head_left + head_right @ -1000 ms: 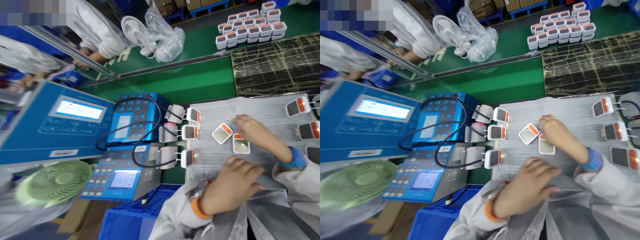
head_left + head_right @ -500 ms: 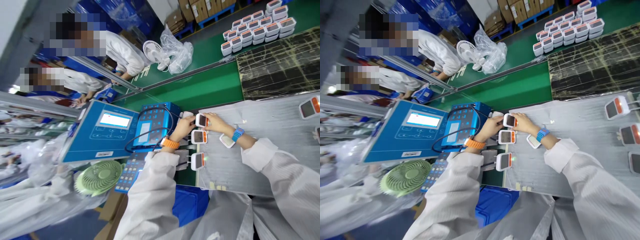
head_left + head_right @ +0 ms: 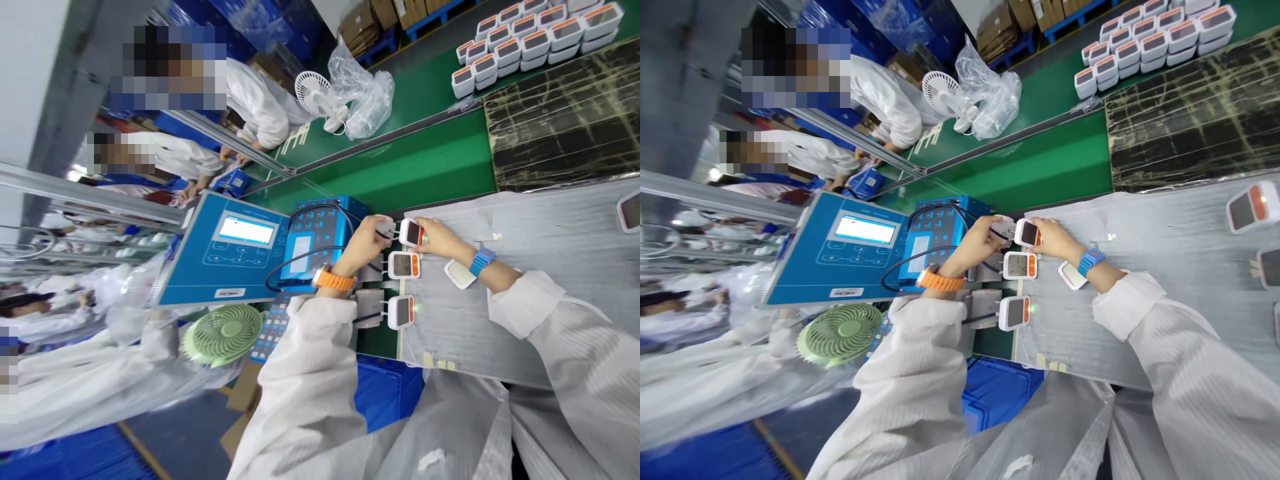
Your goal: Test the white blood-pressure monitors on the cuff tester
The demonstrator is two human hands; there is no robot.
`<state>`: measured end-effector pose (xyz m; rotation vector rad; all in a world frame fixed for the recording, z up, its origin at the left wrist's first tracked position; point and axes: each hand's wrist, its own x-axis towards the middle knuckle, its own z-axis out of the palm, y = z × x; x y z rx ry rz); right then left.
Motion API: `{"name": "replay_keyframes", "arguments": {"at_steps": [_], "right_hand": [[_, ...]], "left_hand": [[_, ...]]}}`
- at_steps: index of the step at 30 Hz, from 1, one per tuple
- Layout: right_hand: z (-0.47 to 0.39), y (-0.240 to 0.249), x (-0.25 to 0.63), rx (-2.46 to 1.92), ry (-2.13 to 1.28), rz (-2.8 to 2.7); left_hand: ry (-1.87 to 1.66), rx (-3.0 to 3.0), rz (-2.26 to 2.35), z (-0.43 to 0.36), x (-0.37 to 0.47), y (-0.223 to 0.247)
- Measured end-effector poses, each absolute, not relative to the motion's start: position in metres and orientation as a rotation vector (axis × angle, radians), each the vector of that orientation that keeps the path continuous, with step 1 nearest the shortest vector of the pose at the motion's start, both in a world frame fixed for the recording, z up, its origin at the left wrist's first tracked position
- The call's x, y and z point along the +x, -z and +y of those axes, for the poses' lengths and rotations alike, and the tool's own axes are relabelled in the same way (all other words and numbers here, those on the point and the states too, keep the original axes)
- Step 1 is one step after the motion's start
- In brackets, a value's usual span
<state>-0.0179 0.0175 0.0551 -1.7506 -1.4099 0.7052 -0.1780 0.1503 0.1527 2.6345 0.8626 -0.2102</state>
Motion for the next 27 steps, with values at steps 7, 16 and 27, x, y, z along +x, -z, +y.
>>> {"name": "replay_keyframes", "arguments": {"at_steps": [7,16,27], "right_hand": [[0.011,-0.069,-0.016,-1.771,-0.815,-1.316],[-0.024,-0.088,-0.029,-1.836,-0.852,-1.479],[-0.02,-0.078,-0.083,-1.703,-0.726,-1.475]], "left_hand": [[0.433,2.596,0.66,0.123,-0.221,-0.146],[0.465,2.782,1.102,0.103,-0.218,-0.132],[0.519,2.805,1.193,0.094,-0.211,-0.134]]}}
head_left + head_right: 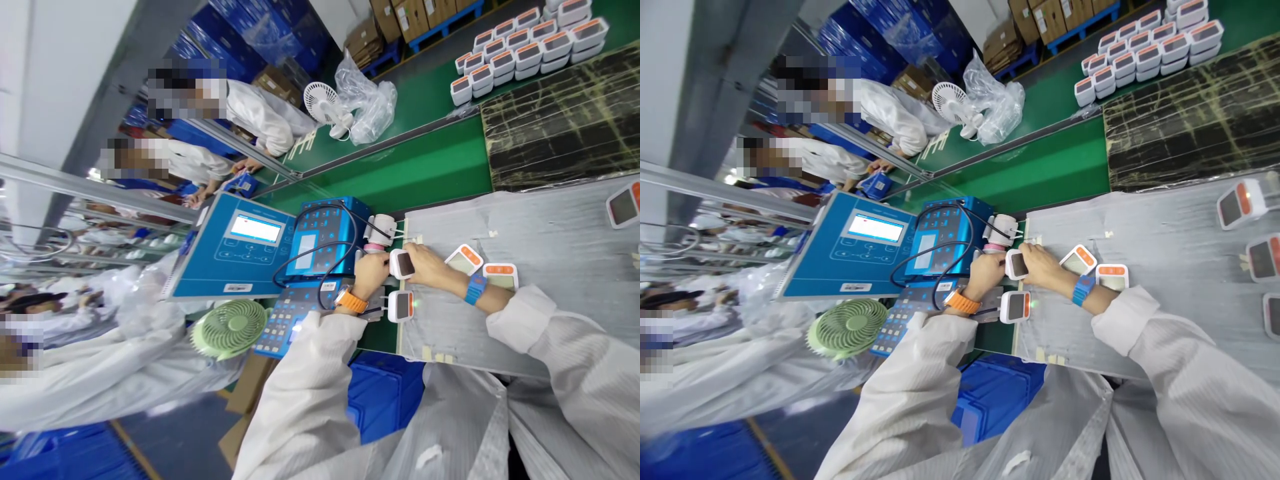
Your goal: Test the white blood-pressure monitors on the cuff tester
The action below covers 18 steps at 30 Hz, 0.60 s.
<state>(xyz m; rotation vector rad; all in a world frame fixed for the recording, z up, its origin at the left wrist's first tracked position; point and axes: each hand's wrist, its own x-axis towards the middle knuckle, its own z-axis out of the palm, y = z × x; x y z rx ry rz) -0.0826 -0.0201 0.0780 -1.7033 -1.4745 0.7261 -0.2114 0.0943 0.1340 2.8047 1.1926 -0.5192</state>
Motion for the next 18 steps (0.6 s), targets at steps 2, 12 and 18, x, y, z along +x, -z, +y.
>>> {"name": "replay_keyframes", "arguments": {"at_steps": [2,12,18], "right_hand": [[-0.021,-0.08,-0.085,-1.752,-0.684,-1.424],[-0.064,-0.115,-0.028,-1.713,-0.474,-1.357],[-0.099,-0.105,0.008,-1.142,-1.213,-0.806]], "left_hand": [[0.485,2.743,1.217,0.095,-0.211,-0.136],[-0.118,2.124,0.236,0.071,-0.174,-0.154],[-0.036,2.136,0.179,0.066,-0.145,-0.153]]}}
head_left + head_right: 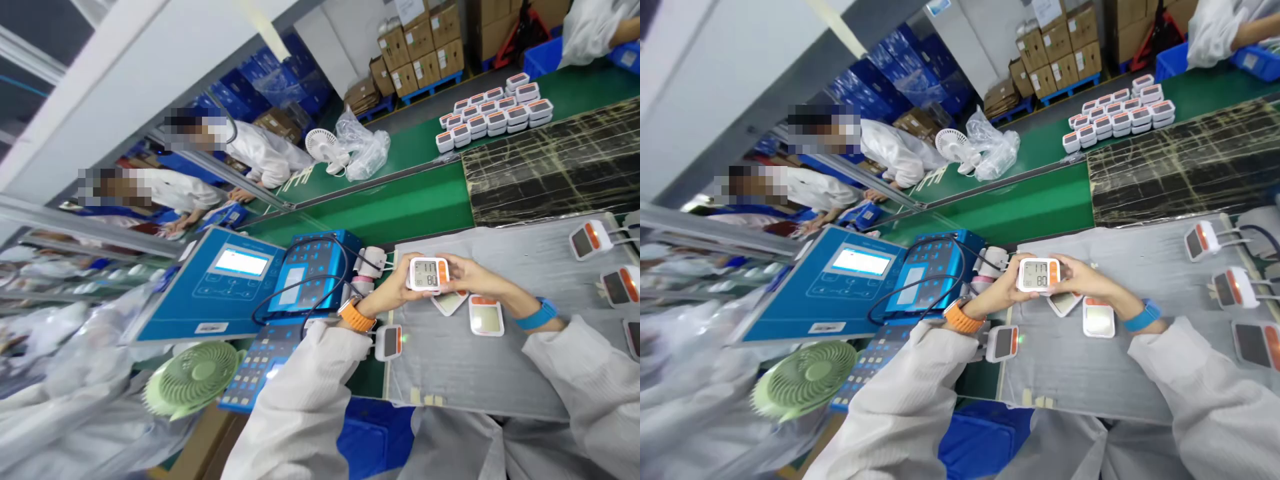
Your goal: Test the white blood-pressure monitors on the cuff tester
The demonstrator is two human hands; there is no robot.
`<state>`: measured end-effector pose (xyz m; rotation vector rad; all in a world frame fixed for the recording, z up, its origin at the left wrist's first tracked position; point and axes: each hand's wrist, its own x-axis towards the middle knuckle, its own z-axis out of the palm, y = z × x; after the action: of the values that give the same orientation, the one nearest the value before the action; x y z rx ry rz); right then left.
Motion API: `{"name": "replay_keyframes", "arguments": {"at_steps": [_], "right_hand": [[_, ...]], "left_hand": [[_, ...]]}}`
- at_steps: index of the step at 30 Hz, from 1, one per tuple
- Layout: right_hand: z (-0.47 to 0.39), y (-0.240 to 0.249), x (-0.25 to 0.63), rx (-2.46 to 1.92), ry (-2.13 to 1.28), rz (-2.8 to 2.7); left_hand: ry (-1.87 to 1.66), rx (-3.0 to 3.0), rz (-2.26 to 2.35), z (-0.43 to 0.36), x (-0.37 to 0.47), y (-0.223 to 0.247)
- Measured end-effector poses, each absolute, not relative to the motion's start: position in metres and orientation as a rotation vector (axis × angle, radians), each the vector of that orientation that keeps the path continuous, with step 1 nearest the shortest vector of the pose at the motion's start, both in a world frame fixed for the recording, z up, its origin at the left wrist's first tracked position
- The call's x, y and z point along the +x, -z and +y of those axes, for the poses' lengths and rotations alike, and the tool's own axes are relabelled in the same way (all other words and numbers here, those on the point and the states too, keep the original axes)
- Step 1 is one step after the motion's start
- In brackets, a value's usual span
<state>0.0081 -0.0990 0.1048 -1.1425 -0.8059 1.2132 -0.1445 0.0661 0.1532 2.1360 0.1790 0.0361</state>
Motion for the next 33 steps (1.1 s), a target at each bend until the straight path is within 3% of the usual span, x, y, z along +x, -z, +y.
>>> {"name": "replay_keyframes", "arguments": {"at_steps": [3,14,26,30,33], "right_hand": [[-0.108,-0.099,0.016,-0.892,-1.468,-0.526],[-0.105,-0.103,0.028,-0.657,-1.548,-0.287],[-0.104,-0.107,0.026,-0.934,-1.366,-0.222],[-0.119,-0.107,0.045,-0.898,-1.343,-0.507],[-0.118,-0.111,0.052,-1.118,-1.069,-0.865]], "left_hand": [[0.011,2.151,0.149,0.068,-0.139,-0.148],[-0.114,2.06,0.328,0.067,-0.133,-0.151],[0.05,1.864,0.282,0.065,-0.115,-0.152],[0.127,1.942,0.219,0.069,-0.105,-0.16],[0.094,2.082,0.109,0.068,-0.093,-0.165]]}}
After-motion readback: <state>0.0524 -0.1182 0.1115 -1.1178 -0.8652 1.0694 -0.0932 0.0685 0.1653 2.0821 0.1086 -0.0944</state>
